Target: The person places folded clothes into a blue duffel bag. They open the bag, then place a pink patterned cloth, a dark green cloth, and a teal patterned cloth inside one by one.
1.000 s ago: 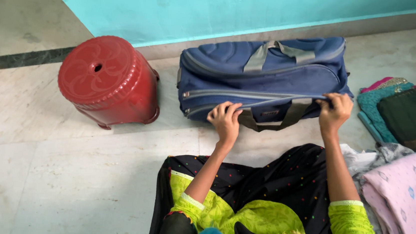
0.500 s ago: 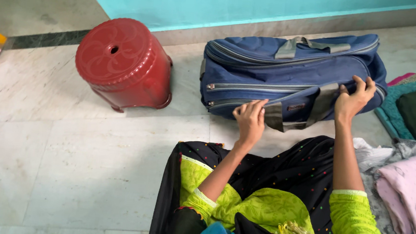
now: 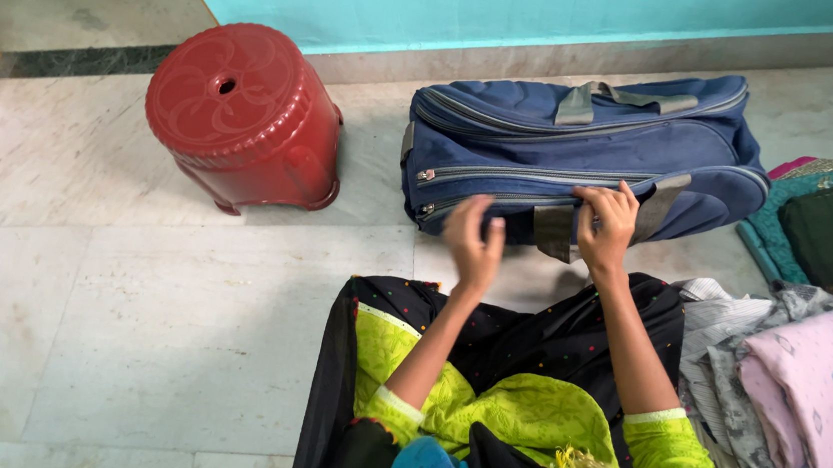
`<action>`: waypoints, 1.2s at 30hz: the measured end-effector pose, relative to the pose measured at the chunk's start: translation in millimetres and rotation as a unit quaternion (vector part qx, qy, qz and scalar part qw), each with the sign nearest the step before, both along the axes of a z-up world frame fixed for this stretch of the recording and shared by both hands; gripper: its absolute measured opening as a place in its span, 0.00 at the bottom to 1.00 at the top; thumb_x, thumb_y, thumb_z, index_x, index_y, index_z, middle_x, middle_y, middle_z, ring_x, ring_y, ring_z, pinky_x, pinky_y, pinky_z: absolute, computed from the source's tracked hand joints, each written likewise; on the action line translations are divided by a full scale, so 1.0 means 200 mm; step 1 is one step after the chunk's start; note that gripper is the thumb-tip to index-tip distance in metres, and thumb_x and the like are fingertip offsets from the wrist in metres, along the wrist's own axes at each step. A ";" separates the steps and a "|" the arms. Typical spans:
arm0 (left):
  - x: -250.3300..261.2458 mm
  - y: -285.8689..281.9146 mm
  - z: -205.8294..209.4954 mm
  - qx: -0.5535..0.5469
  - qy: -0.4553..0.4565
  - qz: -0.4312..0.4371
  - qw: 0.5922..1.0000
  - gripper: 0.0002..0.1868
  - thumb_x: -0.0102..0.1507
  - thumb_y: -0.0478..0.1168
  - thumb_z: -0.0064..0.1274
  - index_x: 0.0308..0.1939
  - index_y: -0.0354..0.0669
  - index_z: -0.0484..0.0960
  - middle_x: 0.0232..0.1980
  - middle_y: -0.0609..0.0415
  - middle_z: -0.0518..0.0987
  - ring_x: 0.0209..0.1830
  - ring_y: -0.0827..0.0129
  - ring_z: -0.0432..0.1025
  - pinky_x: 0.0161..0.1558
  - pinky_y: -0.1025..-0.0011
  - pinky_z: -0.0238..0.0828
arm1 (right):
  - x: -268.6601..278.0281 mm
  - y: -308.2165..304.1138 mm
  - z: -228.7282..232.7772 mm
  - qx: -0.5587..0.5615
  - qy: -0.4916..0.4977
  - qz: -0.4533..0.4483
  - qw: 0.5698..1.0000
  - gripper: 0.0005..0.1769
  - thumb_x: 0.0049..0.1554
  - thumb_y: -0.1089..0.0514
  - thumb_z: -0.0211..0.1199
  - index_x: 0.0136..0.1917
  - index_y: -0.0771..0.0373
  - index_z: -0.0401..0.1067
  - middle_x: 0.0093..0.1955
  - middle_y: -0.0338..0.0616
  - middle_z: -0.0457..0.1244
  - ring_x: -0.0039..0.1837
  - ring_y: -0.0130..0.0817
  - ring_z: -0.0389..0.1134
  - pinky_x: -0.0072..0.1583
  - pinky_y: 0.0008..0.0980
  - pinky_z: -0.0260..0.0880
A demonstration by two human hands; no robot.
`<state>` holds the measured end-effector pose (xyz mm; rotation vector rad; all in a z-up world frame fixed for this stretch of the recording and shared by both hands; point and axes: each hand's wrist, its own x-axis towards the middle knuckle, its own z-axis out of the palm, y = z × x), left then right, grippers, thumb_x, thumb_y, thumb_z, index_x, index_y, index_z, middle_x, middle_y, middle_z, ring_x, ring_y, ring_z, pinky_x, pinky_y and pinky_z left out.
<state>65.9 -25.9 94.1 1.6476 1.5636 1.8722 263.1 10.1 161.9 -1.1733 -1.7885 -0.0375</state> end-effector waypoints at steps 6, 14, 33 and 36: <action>-0.35 0.02 -0.35 -0.128 0.032 0.092 0.987 0.31 0.65 0.50 0.60 0.67 0.38 0.71 0.63 0.43 0.74 0.65 0.49 0.66 0.64 0.57 0.61 | 0.02 -0.06 -0.01 0.039 -0.020 0.008 0.999 0.15 0.55 0.71 0.61 0.54 0.62 0.76 0.56 0.42 0.70 0.66 0.41 0.69 0.79 0.52 0.52; -0.47 0.10 -0.50 -0.214 -0.038 0.015 0.976 0.29 0.60 0.53 0.65 0.57 0.39 0.77 0.55 0.47 0.78 0.54 0.51 0.67 0.51 0.59 0.67 | -0.15 0.02 0.11 -0.002 0.001 0.002 1.000 0.04 0.56 0.64 0.67 0.47 0.62 0.77 0.52 0.42 0.71 0.62 0.42 0.70 0.77 0.54 0.54; -0.44 0.17 -0.70 -0.228 -0.064 0.098 0.967 0.22 0.51 0.46 0.71 0.45 0.44 0.83 0.49 0.52 0.77 0.48 0.56 0.71 0.50 0.59 0.71 | -1.06 0.33 -0.24 -0.070 -0.427 0.184 0.883 0.08 0.43 0.51 0.70 0.36 0.55 0.83 0.61 0.49 0.67 0.64 0.43 0.65 0.59 0.43 0.63; -0.46 0.17 -0.70 -0.239 -0.064 0.092 0.964 0.18 0.53 0.41 0.67 0.45 0.44 0.83 0.50 0.52 0.77 0.49 0.55 0.71 0.51 0.59 0.71 | -1.07 0.32 -0.29 -0.052 -0.468 0.177 0.864 0.09 0.46 0.52 0.69 0.36 0.58 0.82 0.58 0.48 0.67 0.65 0.44 0.64 0.60 0.42 0.63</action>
